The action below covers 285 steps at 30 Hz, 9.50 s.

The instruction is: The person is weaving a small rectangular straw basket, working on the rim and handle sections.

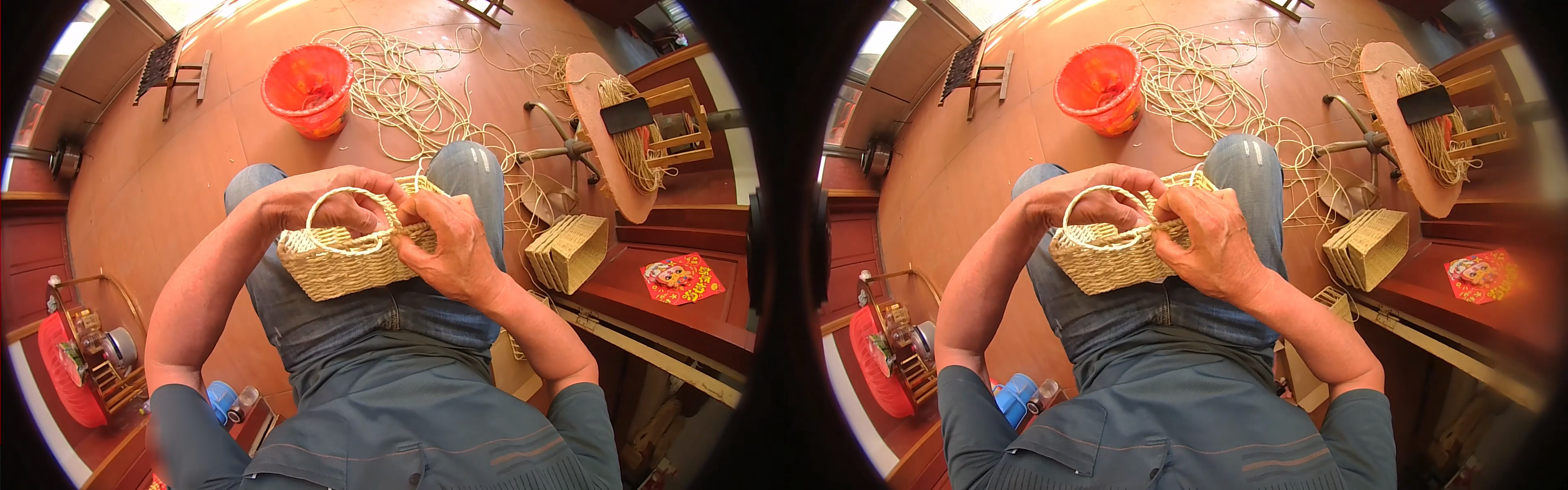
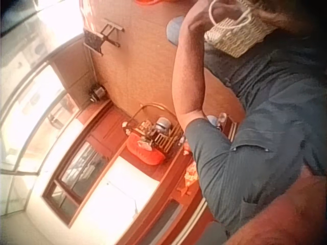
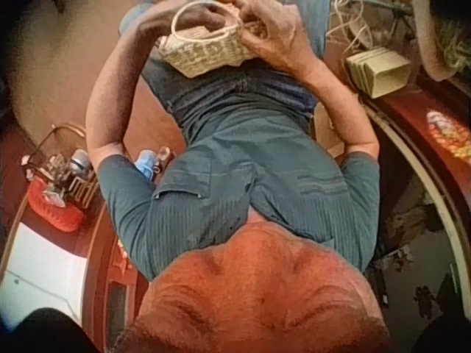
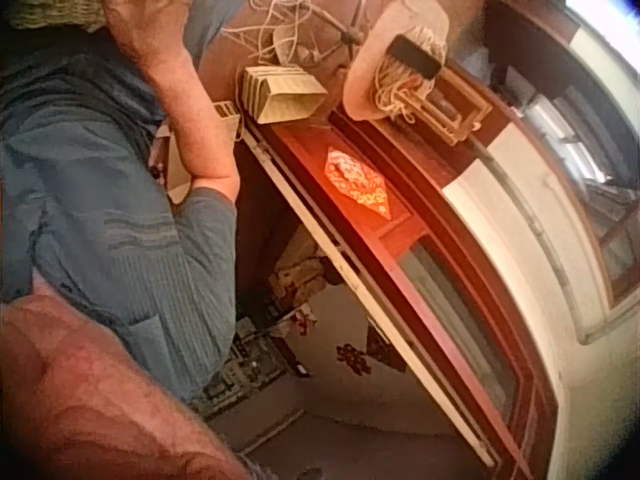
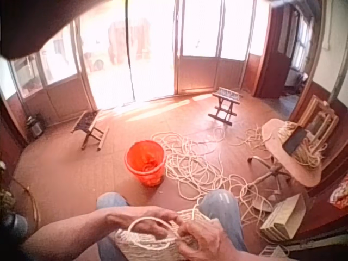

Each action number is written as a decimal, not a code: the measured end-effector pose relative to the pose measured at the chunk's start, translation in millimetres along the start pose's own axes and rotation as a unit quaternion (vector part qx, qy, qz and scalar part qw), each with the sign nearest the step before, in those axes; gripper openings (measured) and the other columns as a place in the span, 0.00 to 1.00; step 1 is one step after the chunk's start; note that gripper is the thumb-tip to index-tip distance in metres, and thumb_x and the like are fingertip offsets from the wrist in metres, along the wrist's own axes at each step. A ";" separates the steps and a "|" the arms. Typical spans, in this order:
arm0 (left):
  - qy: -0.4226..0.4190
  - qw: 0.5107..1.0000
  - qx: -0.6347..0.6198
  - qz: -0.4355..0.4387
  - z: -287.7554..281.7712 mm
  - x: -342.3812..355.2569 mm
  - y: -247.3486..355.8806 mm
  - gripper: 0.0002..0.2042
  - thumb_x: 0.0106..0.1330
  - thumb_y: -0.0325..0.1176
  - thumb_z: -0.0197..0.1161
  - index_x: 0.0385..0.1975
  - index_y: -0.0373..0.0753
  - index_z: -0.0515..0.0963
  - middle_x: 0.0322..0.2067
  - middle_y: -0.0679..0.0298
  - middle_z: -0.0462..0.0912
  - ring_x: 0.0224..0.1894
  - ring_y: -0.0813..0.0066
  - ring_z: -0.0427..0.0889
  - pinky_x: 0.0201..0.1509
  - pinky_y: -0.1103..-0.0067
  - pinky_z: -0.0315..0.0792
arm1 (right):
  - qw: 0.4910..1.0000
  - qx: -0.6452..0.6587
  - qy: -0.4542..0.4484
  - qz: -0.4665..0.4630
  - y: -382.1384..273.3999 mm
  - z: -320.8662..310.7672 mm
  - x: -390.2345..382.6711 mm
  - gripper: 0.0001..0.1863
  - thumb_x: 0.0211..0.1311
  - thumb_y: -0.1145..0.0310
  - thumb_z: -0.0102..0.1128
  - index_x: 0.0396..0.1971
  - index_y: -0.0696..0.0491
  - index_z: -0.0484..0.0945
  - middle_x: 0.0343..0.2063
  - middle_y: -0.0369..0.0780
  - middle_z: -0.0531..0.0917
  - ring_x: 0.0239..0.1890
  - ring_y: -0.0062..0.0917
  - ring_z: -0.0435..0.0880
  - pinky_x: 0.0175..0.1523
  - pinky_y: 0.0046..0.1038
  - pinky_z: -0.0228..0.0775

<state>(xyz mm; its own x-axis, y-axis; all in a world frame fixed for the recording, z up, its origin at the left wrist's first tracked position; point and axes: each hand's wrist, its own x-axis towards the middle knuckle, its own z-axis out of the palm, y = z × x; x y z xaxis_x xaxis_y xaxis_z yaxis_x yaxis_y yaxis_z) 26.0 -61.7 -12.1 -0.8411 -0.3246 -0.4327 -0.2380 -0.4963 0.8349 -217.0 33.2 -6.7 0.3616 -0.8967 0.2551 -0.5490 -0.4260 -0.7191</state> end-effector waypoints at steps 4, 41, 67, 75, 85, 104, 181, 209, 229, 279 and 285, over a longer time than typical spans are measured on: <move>-0.010 1.000 0.011 -0.009 0.0 2.1 5.0 0.20 0.71 0.27 0.69 0.63 0.36 0.79 0.41 0.70 0.86 0.42 0.84 0.84 0.49 0.82 0.79 | 1.000 -0.009 -0.006 -0.015 2.3 1.2 -1.6 0.14 0.61 0.71 0.74 0.42 0.49 0.78 0.38 0.35 0.86 0.43 0.32 0.87 0.50 0.38 0.67; 0.224 0.860 0.457 0.026 -39.4 -32.2 -18.7 0.05 0.63 0.23 0.66 0.36 0.34 0.79 0.35 0.56 0.80 0.41 0.62 0.83 0.46 0.66 0.76 | 0.999 -0.041 -0.013 0.002 -2.6 -4.8 3.7 0.14 0.56 0.70 0.75 0.43 0.49 0.83 0.40 0.36 0.83 0.45 0.35 0.85 0.51 0.38 0.70; 0.447 0.849 0.258 0.107 -12.2 -62.2 -45.2 0.16 0.83 0.40 0.65 0.36 0.34 0.81 0.26 0.73 0.76 0.30 0.78 0.75 0.38 0.75 0.73 | 0.996 -0.019 -0.087 0.009 0.1 -14.7 8.0 0.22 0.57 0.72 0.67 0.53 0.54 0.81 0.49 0.42 0.87 0.57 0.41 0.85 0.65 0.41 0.71; 0.376 0.917 0.114 0.069 -26.9 -92.5 -41.2 0.12 0.80 0.40 0.70 0.37 0.39 0.81 0.29 0.77 0.78 0.28 0.87 0.73 0.31 0.83 0.66 | 0.996 -0.038 -0.075 -0.009 -2.0 -11.8 9.1 0.22 0.57 0.71 0.66 0.54 0.51 0.82 0.50 0.41 0.87 0.58 0.39 0.85 0.65 0.42 0.70; 0.370 0.924 -0.041 0.090 -30.3 -98.0 -44.7 0.07 0.77 0.34 0.70 0.44 0.40 0.80 0.30 0.76 0.75 0.26 0.92 0.69 0.25 0.87 0.65 | 0.994 -0.019 -0.107 -0.031 -18.1 -5.8 24.8 0.12 0.63 0.69 0.70 0.46 0.51 0.85 0.46 0.44 0.86 0.52 0.41 0.87 0.59 0.41 0.77; 0.388 0.909 -0.094 0.124 -61.8 -69.0 -22.3 0.08 0.78 0.30 0.70 0.51 0.41 0.79 0.35 0.74 0.78 0.31 0.90 0.78 0.36 0.83 0.85 | 0.963 0.018 -0.258 0.071 -23.9 -12.5 47.8 0.16 0.66 0.66 0.71 0.49 0.57 0.85 0.43 0.43 0.82 0.44 0.31 0.84 0.52 0.33 0.79; 0.697 0.562 0.250 0.369 140.6 -73.9 -91.6 0.13 0.88 0.39 0.57 0.48 0.36 0.82 0.44 0.62 0.79 0.42 0.76 0.76 0.47 0.81 0.71 | 0.901 0.223 -0.329 0.174 -5.2 -12.4 72.2 0.21 0.60 0.75 0.72 0.55 0.63 0.84 0.40 0.36 0.87 0.43 0.18 0.85 0.53 0.25 0.79; 0.615 0.561 0.486 0.267 137.2 -24.0 -92.3 0.15 0.65 0.21 0.77 0.50 0.40 0.88 0.38 0.62 0.85 0.40 0.61 0.86 0.45 0.68 0.81 | 0.892 0.211 -0.387 0.104 7.1 -9.9 80.0 0.26 0.58 0.71 0.74 0.57 0.62 0.83 0.40 0.37 0.87 0.43 0.21 0.83 0.53 0.28 0.78; 0.563 0.592 0.554 0.162 142.5 -27.2 -59.2 0.11 0.69 0.25 0.68 0.49 0.38 0.80 0.44 0.58 0.80 0.44 0.60 0.84 0.46 0.69 0.82 | 0.879 0.220 -0.418 0.062 20.5 -13.5 80.5 0.24 0.58 0.74 0.71 0.57 0.59 0.80 0.39 0.34 0.82 0.44 0.20 0.78 0.52 0.28 0.75; 0.578 0.781 -0.029 0.235 153.6 -118.9 -77.9 0.13 0.85 0.38 0.64 0.36 0.37 0.81 0.29 0.68 0.85 0.30 0.83 0.81 0.34 0.82 0.74 | 0.948 0.095 -0.300 0.047 -4.3 -18.2 52.0 0.37 0.57 0.66 0.81 0.68 0.49 0.77 0.45 0.41 0.88 0.50 0.36 0.90 0.61 0.38 0.83; 0.568 0.761 0.020 0.311 149.3 -114.2 -90.2 0.15 0.85 0.41 0.64 0.37 0.37 0.83 0.51 0.58 0.83 0.46 0.78 0.80 0.60 0.75 0.71 | 0.949 0.073 -0.304 0.043 -5.2 -19.1 51.2 0.37 0.56 0.65 0.81 0.68 0.49 0.78 0.47 0.43 0.89 0.52 0.38 0.91 0.62 0.39 0.82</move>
<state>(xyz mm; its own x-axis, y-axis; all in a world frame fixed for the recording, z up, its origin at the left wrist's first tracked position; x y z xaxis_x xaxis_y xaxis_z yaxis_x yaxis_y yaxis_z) 70.9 140.4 12.8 0.1614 -0.9854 0.0552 0.0007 0.0560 0.9984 -210.0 -12.8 22.4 0.7123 -0.6740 -0.1959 -0.5017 -0.2937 -0.8137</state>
